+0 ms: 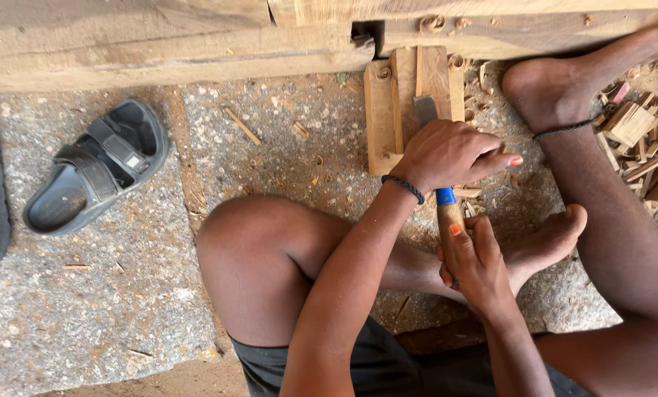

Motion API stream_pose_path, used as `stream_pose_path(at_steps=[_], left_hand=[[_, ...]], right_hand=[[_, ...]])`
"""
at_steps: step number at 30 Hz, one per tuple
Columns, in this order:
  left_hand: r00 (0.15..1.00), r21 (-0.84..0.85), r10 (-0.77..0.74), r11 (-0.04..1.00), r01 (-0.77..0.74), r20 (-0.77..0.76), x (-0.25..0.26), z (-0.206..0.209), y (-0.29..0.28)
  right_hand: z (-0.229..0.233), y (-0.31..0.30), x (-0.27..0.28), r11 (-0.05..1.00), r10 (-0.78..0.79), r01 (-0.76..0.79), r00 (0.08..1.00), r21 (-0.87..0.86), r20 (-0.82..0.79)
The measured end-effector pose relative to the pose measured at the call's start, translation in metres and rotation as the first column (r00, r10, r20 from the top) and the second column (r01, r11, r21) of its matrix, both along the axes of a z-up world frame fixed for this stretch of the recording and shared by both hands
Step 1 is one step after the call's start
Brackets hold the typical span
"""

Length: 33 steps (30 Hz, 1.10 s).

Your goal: The person chisels a small block of wood while sitting on the ground, using a handheld chisel to carve away shavings.

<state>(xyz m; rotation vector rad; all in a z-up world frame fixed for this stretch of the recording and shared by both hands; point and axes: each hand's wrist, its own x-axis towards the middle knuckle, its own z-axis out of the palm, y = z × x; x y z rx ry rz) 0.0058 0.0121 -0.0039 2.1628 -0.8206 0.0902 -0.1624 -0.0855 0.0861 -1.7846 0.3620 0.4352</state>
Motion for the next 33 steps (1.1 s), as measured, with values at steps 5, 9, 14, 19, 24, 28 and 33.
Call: stream_pose_path(at_steps=[5, 9, 14, 19, 24, 28, 33], left_hand=[[0.998, -0.110, 0.032, 0.994, -0.026, 0.055, 0.010, -0.001, 0.002], [0.998, -0.015, 0.042, 0.999, -0.042, 0.036, 0.022, 0.001, 0.007], [0.999, -0.041, 0.034, 0.999, -0.033, 0.030, 0.028, -0.006, 0.003], [0.999, 0.019, 0.032, 0.999, -0.031, -0.030, 0.040, -0.006, 0.008], [0.999, 0.052, 0.032, 0.998, -0.031, -0.022, 0.074, -0.012, 0.007], [0.998, 0.101, 0.068, 0.993, -0.069, 0.017, 0.106, -0.008, 0.010], [0.989, 0.066, 0.128, 0.989, -0.133, 0.071, 0.087, -0.008, 0.008]], right_hand=[[-0.001, 0.009, 0.009, 0.997, 0.005, -0.006, 1.000, -0.078, -0.007], [-0.001, 0.015, 0.015, 0.999, 0.005, -0.005, 1.000, -0.051, 0.003], [-0.004, 0.015, 0.014, 0.992, 0.041, -0.038, 0.999, -0.119, 0.022], [0.004, 0.029, 0.029, 0.985, 0.027, -0.025, 1.000, -0.169, 0.014], [0.001, 0.038, 0.057, 0.977, 0.013, -0.015, 1.000, -0.212, -0.010], [0.002, 0.044, 0.078, 0.961, -0.013, 0.007, 1.000, -0.278, -0.022], [-0.006, 0.041, 0.067, 0.991, -0.035, 0.045, 0.996, -0.124, 0.081]])
